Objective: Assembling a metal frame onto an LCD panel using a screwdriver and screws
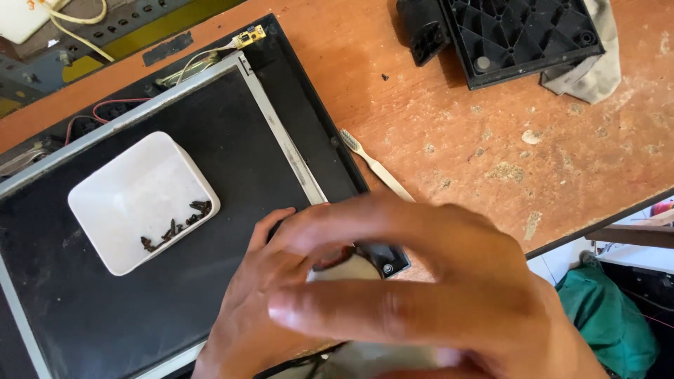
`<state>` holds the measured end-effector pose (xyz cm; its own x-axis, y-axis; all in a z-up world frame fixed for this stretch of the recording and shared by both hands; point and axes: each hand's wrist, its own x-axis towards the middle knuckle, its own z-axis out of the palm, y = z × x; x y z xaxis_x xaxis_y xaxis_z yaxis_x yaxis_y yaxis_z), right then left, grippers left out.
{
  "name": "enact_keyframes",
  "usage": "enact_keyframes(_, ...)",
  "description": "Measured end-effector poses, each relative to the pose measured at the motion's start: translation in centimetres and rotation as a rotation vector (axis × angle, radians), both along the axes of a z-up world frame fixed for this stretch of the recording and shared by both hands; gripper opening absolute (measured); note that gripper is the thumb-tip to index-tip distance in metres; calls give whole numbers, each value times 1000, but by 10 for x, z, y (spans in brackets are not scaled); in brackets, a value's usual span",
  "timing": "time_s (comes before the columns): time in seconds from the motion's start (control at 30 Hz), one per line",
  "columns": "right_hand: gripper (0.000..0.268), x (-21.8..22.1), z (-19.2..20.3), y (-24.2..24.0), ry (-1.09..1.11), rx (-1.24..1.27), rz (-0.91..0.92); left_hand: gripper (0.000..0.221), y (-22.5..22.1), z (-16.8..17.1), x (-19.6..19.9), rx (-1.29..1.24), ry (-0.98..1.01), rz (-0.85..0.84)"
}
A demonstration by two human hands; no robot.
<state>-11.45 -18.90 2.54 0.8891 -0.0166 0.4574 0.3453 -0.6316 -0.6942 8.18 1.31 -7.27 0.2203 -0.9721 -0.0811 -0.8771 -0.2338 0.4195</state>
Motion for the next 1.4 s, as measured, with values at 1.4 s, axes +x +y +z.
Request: enact_keyframes(1.4, 27, 87, 16, 2, -130, 288, 400, 35, -11, 28, -23, -264, -13, 258)
